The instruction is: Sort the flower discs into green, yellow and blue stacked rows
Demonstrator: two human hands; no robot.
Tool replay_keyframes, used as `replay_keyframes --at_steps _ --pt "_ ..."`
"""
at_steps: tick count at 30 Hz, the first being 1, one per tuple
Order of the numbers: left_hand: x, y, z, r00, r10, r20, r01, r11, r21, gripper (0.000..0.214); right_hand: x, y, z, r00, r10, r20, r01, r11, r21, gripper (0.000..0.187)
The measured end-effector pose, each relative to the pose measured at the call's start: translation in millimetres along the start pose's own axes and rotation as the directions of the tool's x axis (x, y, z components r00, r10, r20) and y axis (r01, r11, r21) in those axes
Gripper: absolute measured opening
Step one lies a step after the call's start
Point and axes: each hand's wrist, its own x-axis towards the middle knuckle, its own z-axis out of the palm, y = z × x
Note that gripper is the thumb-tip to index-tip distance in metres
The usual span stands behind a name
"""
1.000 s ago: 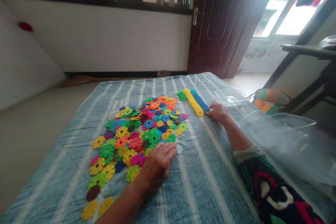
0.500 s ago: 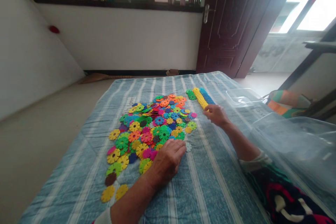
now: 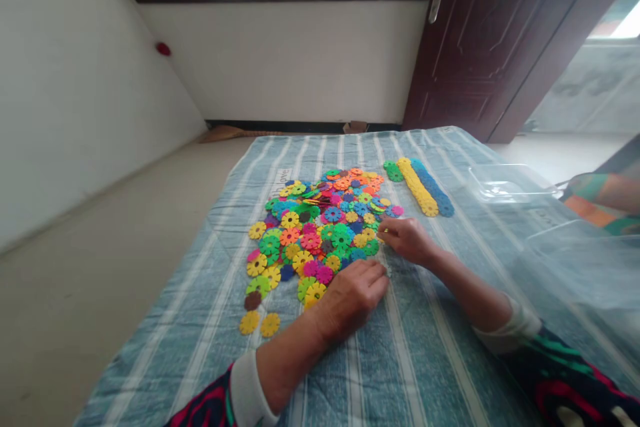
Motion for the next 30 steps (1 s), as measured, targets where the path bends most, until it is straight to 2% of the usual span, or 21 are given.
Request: replay_keyframes --at_steps 3,5,8,12,18,22,26,30 --pt "0 3 -2.4 1.000 -0.007 0.003 0.007 1.000 -0.017 0.024 -2 2 2 1.000 0.009 -0.029 -0.009 1.000 -0.022 0.021" --pt "0 0 -4.3 0.998 -0.059 -0.009 0.059 0.998 0.024 0.023 -2 4 4 0.999 0.014 -0.051 -0.017 0.999 -0.049 0.022" --pt "-1 -10 -10.4 0.974 -0.224 0.020 0.220 0.968 0.124 0.021 -3 8 8 0.998 -0.023 -0.063 0.020 0.998 -0.052 0.021" --pt "-3 -32 -23.7 0.912 -0.400 0.095 0.374 0.903 0.209 0.017 -4 13 10 0.995 -0.063 -0.079 0.063 0.998 -0.007 0.021" --pt "-9 -66 -49.6 0.885 -0.453 0.109 0.438 0.889 0.134 0.013 -5 14 9 0.992 -0.098 -0.077 0.099 0.995 0.013 0.022" --pt "-13 -80 -68.4 0.841 -0.520 0.152 0.509 0.854 0.106 0.010 -7 6 12 0.989 -0.117 -0.087 0.119 0.993 0.019 0.019" --pt "-13 -79 -76.5 0.812 -0.532 0.239 0.525 0.845 0.098 0.009 -11 -10 17 0.970 -0.233 -0.075 0.233 0.972 -0.019 0.026" --pt "-7 -68 -74.0 0.790 -0.520 0.325 0.501 0.853 0.145 0.017 -16 -22 19 0.944 -0.316 -0.093 0.306 0.946 -0.112 0.029"
